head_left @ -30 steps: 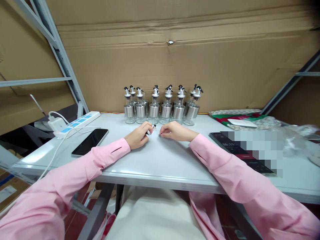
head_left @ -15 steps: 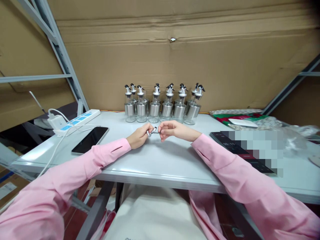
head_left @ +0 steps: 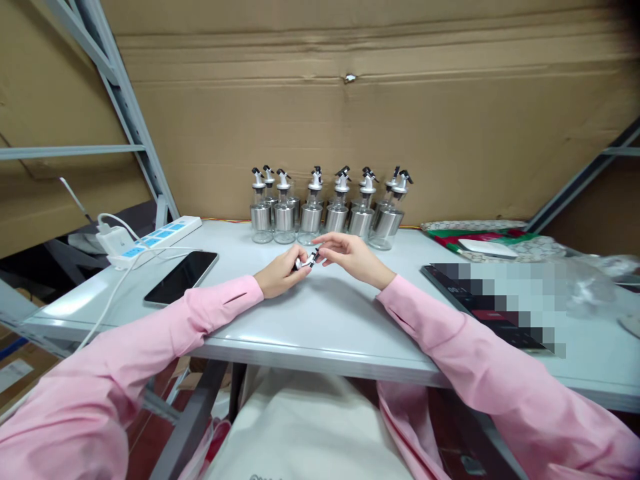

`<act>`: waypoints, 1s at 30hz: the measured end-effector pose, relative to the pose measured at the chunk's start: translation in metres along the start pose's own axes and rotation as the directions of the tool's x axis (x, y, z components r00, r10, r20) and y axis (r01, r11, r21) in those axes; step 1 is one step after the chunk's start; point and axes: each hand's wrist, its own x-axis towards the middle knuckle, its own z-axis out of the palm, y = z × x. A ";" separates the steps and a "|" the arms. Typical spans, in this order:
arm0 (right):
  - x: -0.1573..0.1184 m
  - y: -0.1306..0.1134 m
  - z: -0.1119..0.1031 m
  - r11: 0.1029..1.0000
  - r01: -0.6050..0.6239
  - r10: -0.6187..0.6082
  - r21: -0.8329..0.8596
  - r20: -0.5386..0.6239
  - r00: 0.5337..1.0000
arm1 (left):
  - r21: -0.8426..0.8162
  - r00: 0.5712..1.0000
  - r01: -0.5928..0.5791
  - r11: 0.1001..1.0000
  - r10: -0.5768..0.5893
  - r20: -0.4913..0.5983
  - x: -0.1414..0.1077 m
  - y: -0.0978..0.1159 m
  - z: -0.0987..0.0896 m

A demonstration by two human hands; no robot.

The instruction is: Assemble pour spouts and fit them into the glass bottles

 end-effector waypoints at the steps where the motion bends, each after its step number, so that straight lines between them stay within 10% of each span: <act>1: 0.000 0.001 0.000 1.000 -0.003 0.003 0.005 -0.002 1.000 | 0.003 1.000 -0.005 1.000 0.005 0.001 0.000 0.000 0.000; 30: -0.003 -0.008 0.001 0.947 -0.177 0.162 0.267 0.079 0.984 | -0.017 0.996 -0.061 0.998 0.060 -0.065 -0.002 -0.004 0.008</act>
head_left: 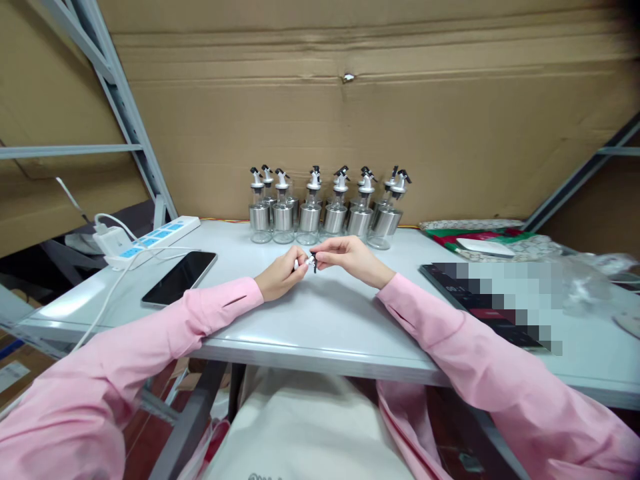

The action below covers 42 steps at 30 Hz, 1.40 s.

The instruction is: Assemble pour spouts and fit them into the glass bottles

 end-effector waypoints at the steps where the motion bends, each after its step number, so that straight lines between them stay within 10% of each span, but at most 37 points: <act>1: 0.000 0.000 0.000 1.000 -0.005 0.005 0.007 -0.005 1.000 | -0.004 1.000 0.008 1.000 -0.008 -0.008 0.000 0.000 0.000; 22: -0.002 0.009 0.009 0.947 -0.177 0.215 0.268 -0.121 0.969 | 0.122 0.998 -0.036 0.992 0.042 -0.045 -0.001 -0.006 0.011; 42: -0.005 -0.003 0.009 0.975 -0.193 0.211 0.108 -0.206 0.955 | 0.308 0.993 -0.110 0.945 0.116 -0.002 0.000 0.000 0.001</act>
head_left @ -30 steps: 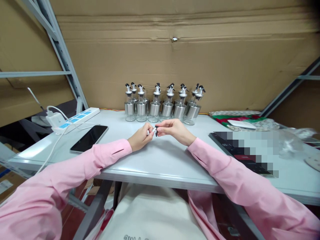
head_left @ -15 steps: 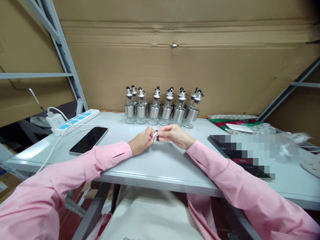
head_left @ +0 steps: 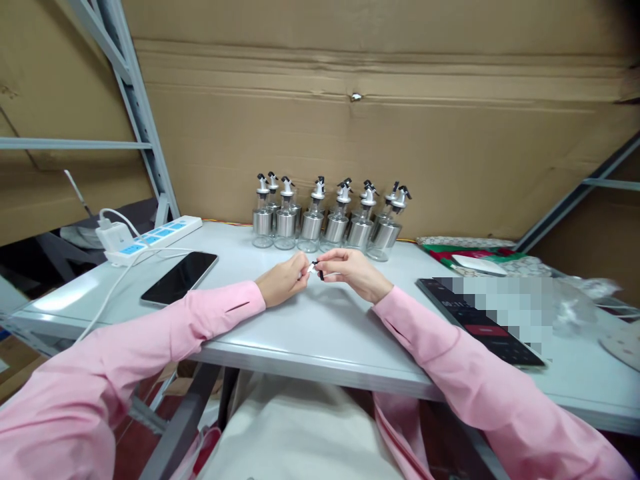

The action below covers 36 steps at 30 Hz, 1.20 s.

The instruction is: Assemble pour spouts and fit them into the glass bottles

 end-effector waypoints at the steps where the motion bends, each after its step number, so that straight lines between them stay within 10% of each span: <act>1: 0.000 0.000 0.000 1.000 0.010 -0.010 -0.001 -0.010 1.000 | 0.010 1.000 0.004 1.000 -0.004 0.003 0.000 0.000 0.000; 36: 0.001 0.008 0.004 0.987 0.161 -0.159 -0.010 0.134 0.978 | -0.292 0.991 0.135 0.947 -0.129 0.040 -0.003 0.000 0.002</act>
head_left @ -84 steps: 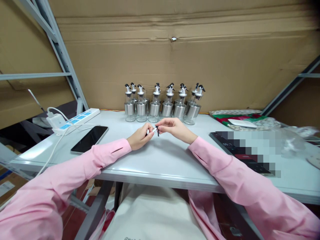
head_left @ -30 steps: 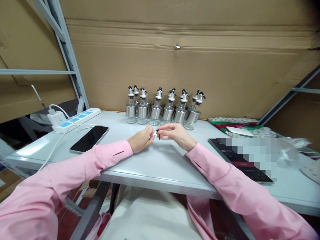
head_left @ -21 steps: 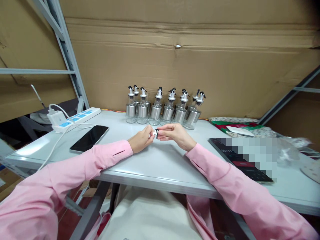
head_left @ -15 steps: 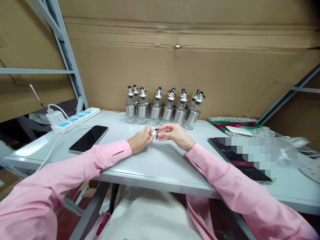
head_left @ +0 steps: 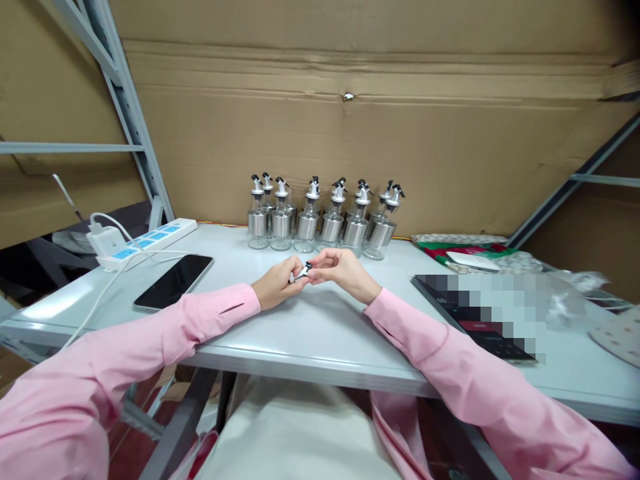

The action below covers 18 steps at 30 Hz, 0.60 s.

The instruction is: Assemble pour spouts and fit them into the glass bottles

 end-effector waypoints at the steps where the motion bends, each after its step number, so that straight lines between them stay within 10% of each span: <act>1: 0.000 0.000 0.000 1.000 0.002 -0.002 0.003 -0.002 1.000 | 0.004 1.000 0.001 1.000 -0.001 0.001 0.000 -0.001 0.001; 18: 0.004 -0.001 0.001 0.999 0.004 -0.002 0.034 -0.060 0.998 | 0.014 0.999 0.027 1.000 -0.027 -0.036 0.002 0.001 -0.001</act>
